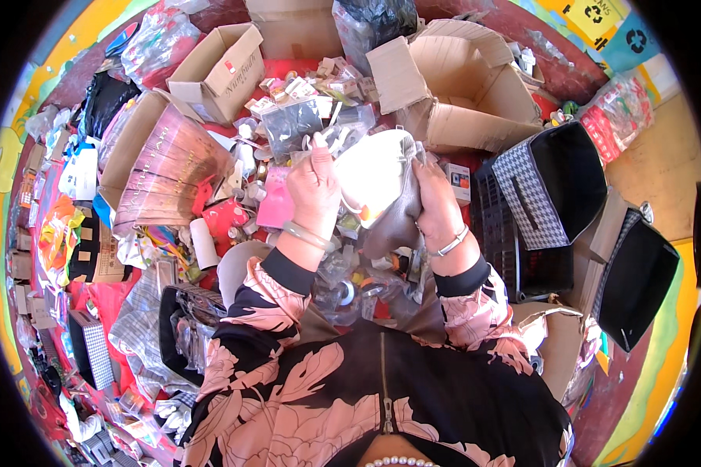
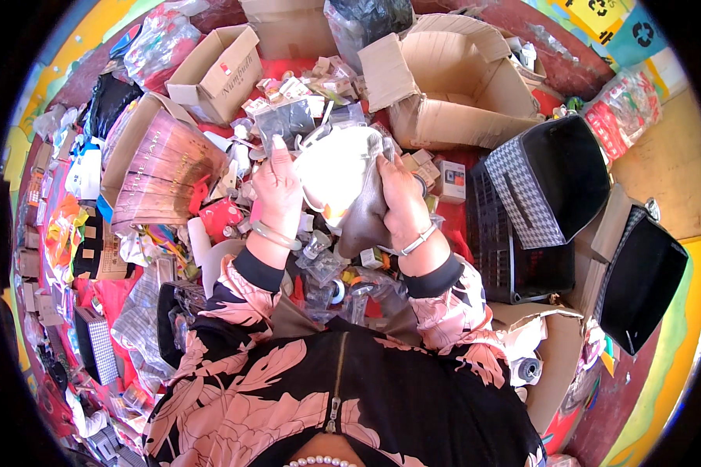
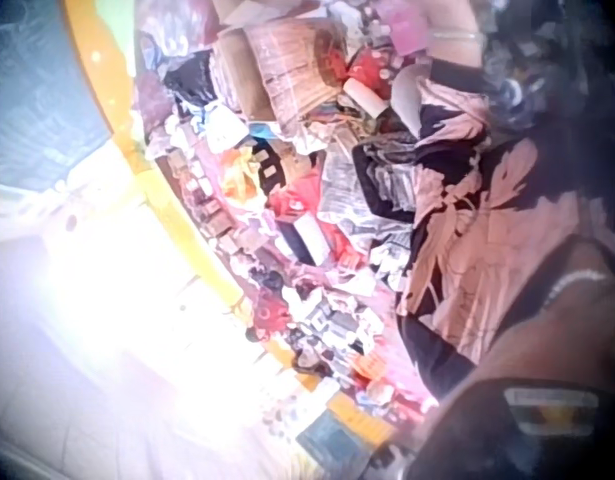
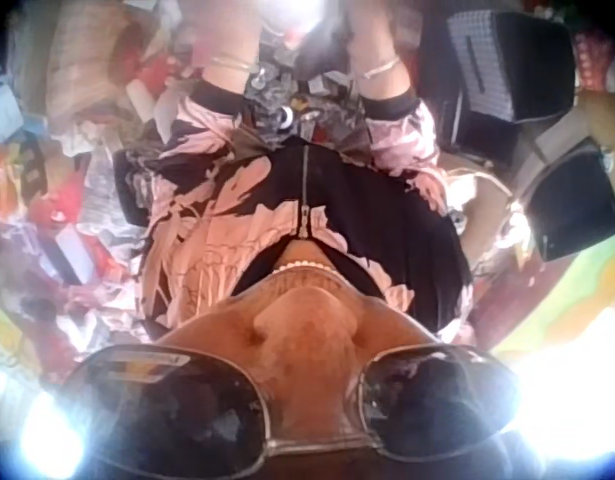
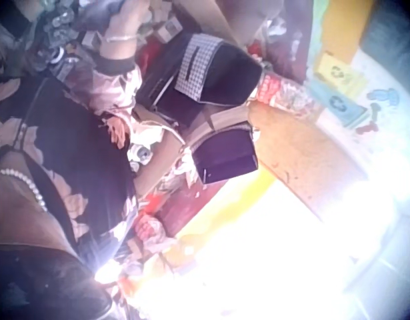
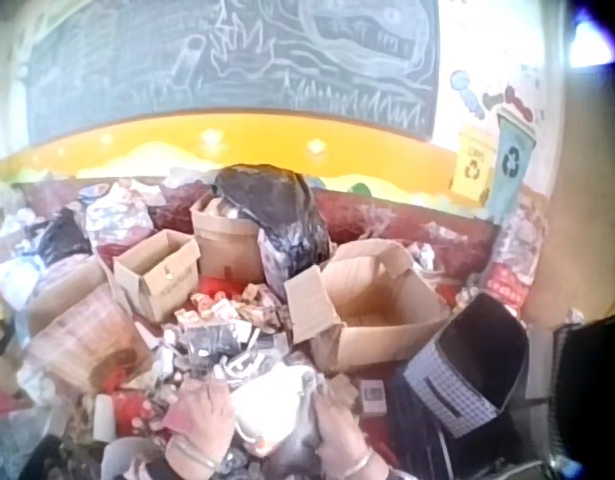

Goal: The person sits on the floor and cleans a white circular electronic device with a grey cloth. They wipe the front grille and the back of the device, then place it into a cardboard box. They then pick up a white bowl and wipe it with the cloth.

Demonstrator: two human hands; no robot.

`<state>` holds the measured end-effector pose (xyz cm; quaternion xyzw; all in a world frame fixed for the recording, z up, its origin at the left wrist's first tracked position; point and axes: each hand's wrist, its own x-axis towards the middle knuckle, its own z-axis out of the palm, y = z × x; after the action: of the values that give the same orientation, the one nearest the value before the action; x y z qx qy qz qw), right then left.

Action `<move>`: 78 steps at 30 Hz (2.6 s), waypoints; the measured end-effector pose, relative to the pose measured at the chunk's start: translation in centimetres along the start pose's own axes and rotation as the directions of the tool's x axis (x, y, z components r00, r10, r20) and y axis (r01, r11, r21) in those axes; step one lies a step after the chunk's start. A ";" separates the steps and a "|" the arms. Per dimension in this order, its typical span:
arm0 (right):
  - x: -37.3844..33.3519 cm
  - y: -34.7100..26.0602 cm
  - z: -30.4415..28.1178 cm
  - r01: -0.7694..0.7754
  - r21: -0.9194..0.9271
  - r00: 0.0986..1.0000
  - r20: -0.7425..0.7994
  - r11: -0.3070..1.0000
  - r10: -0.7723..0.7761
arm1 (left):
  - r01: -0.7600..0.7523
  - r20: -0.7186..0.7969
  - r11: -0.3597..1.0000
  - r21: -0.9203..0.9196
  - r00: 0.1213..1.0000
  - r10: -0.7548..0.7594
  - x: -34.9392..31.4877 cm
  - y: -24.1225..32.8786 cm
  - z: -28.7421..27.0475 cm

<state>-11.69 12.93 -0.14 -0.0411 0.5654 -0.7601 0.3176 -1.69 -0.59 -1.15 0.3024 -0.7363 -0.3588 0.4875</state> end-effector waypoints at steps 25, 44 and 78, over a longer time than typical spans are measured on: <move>1.4 1.5 -2.3 0.321 -0.191 0.940 0.179 0.928 -0.289 | 0.690 0.500 0.635 -0.347 0.709 -0.497 2.9 0.7 -2.6; 2.2 1.5 -3.8 0.034 0.597 0.989 0.097 0.801 -0.115 | 0.422 0.618 0.577 -0.699 0.763 0.190 -2.7 3.6 2.0; -3.8 -11.6 -4.2 0.315 0.536 0.882 0.141 0.784 -0.450 | 0.701 0.718 -0.156 -0.696 0.675 -0.170 2.8 -0.8 -3.7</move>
<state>-15.44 20.26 9.75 -0.1723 0.2828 -0.9160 0.2265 0.85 -4.17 0.57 0.0470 -0.2037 -0.9494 0.2343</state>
